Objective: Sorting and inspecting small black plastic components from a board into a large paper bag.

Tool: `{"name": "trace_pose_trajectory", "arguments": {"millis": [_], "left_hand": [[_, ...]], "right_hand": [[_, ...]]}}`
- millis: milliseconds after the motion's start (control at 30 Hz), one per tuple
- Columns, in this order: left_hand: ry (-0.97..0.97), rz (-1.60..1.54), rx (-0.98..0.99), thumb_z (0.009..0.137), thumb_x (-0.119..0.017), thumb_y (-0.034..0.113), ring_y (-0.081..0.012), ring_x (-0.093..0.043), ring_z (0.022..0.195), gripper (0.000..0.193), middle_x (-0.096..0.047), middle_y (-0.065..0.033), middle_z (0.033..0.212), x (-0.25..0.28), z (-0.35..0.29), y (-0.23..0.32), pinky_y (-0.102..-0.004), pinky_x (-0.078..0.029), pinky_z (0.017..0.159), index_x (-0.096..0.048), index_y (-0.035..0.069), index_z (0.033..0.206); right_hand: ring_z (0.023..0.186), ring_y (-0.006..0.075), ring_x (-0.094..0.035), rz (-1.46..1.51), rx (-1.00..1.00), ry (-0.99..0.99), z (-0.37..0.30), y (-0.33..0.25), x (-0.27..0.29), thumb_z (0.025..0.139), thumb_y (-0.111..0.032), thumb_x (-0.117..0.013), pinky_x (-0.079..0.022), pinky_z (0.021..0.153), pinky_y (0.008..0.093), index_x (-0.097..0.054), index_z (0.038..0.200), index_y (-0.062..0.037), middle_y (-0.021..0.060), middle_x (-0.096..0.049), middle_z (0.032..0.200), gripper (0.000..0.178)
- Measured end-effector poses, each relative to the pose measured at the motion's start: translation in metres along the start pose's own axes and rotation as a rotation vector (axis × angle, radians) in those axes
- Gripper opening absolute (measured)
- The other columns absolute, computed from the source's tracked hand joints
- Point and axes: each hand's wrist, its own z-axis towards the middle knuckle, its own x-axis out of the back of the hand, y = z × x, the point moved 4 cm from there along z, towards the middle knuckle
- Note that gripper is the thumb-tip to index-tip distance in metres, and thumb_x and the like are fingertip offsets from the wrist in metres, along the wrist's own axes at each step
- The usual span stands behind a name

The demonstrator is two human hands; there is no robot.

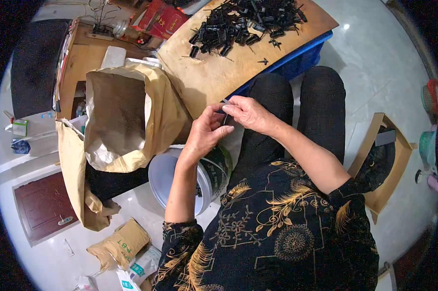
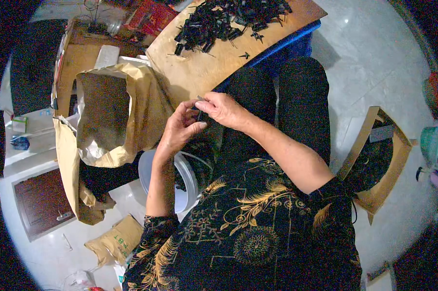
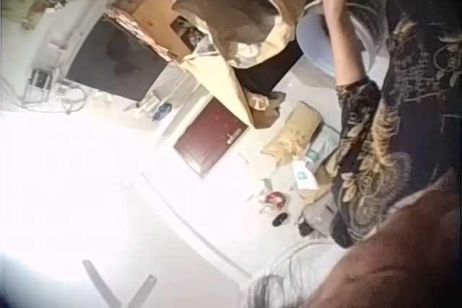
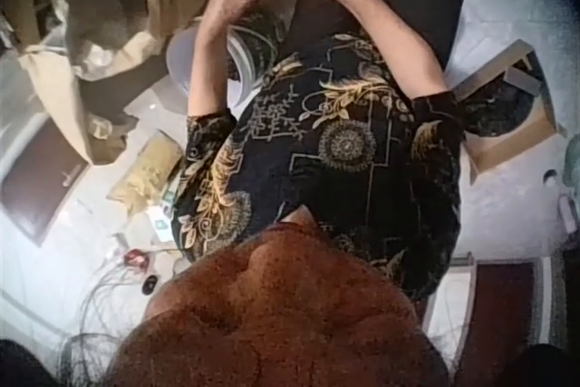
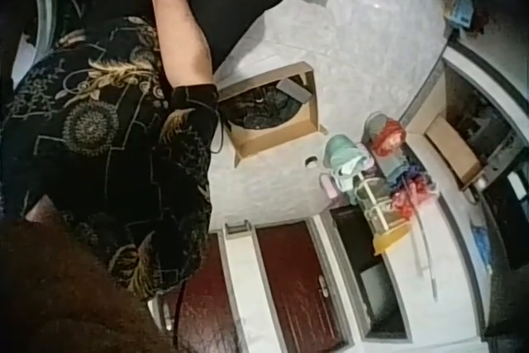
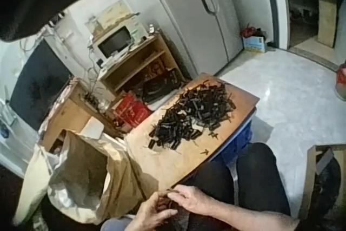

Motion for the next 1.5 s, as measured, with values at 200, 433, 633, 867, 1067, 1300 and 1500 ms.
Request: {"name": "trace_pose_trajectory", "arguments": {"millis": [200,433,633,867,1067,1300,1500], "left_hand": [[-0.029,-0.066,0.0,0.079,-0.062,0.0,-0.0139,-0.056,0.089,0.045,-0.057,-0.0085,0.095,-0.002,0.005,-0.008,-0.0271,-0.048,0.077,-0.04,0.003,0.118],[-0.047,-0.275,0.091,0.082,-0.058,0.003,-0.0131,-0.058,0.074,0.039,-0.056,-0.0056,0.087,-0.003,0.006,-0.016,-0.0237,-0.047,0.063,-0.039,0.005,0.117],[0.015,-0.417,0.091,0.081,-0.059,0.003,-0.0136,-0.059,0.068,0.037,-0.057,-0.0055,0.082,0.005,0.011,-0.021,-0.0227,-0.046,0.056,-0.041,0.006,0.114],[0.055,-0.358,0.097,0.082,-0.058,0.001,-0.0111,-0.057,0.064,0.029,-0.056,-0.0052,0.079,0.015,0.016,-0.027,-0.0212,-0.046,0.053,-0.042,0.005,0.105],[0.061,-0.207,0.122,0.082,-0.056,-0.002,-0.0084,-0.055,0.061,0.025,-0.053,-0.0017,0.075,0.016,0.023,-0.031,-0.0208,-0.046,0.052,-0.042,0.005,0.102],[0.194,0.194,0.046,0.077,-0.058,-0.001,-0.0177,-0.059,0.061,0.026,-0.055,-0.0114,0.072,0.011,0.028,-0.026,-0.0304,-0.047,0.054,-0.044,0.003,0.099],[0.412,0.463,-0.194,0.072,-0.057,-0.002,-0.039,-0.058,0.08,0.032,-0.058,-0.0225,0.086,0.007,0.028,-0.023,-0.0395,-0.047,0.066,-0.045,0.003,0.101]], "right_hand": [[0.047,0.0074,-0.042,0.337,-0.214,-0.128,-0.005,-0.006,-0.002,0.087,-0.028,-0.055,-0.033,0.041,0.0245,-0.052,0.084,-0.0022,-0.0014,-0.045,0.058,0.026],[0.039,0.0019,-0.028,0.397,-0.32,-0.102,-0.006,-0.015,-0.01,0.092,-0.032,-0.046,-0.021,0.034,0.0186,-0.044,0.085,-0.0106,-0.0061,-0.035,0.055,0.023],[0.041,0.0021,-0.029,0.28,-0.167,-0.062,-0.006,-0.008,-0.009,0.096,-0.029,-0.034,-0.024,0.035,0.0184,-0.045,0.088,-0.0086,-0.0052,-0.036,0.056,0.024],[0.059,0.0067,-0.04,0.054,-0.051,-0.134,-0.003,-0.005,-0.019,0.095,-0.023,-0.038,-0.037,0.053,0.0235,-0.046,0.088,-0.0047,-0.0018,-0.041,0.064,0.021],[0.066,0.0344,-0.056,-0.118,-0.079,-0.075,0.001,-0.007,-0.018,0.091,-0.018,-0.042,-0.043,0.058,0.0394,-0.046,0.087,0.0004,0.0172,-0.054,0.07,0.02],[0.074,0.041,-0.055,-0.174,0.001,0.02,0.006,-0.002,-0.019,0.089,-0.015,-0.043,-0.042,0.059,0.0429,-0.047,0.087,0.0008,0.0221,-0.054,0.074,0.016],[0.078,0.0414,-0.055,-0.223,0.033,0.095,0.009,0.001,-0.018,0.088,-0.014,-0.043,-0.043,0.059,0.0437,-0.048,0.09,0.0008,0.0232,-0.056,0.077,0.015]]}}
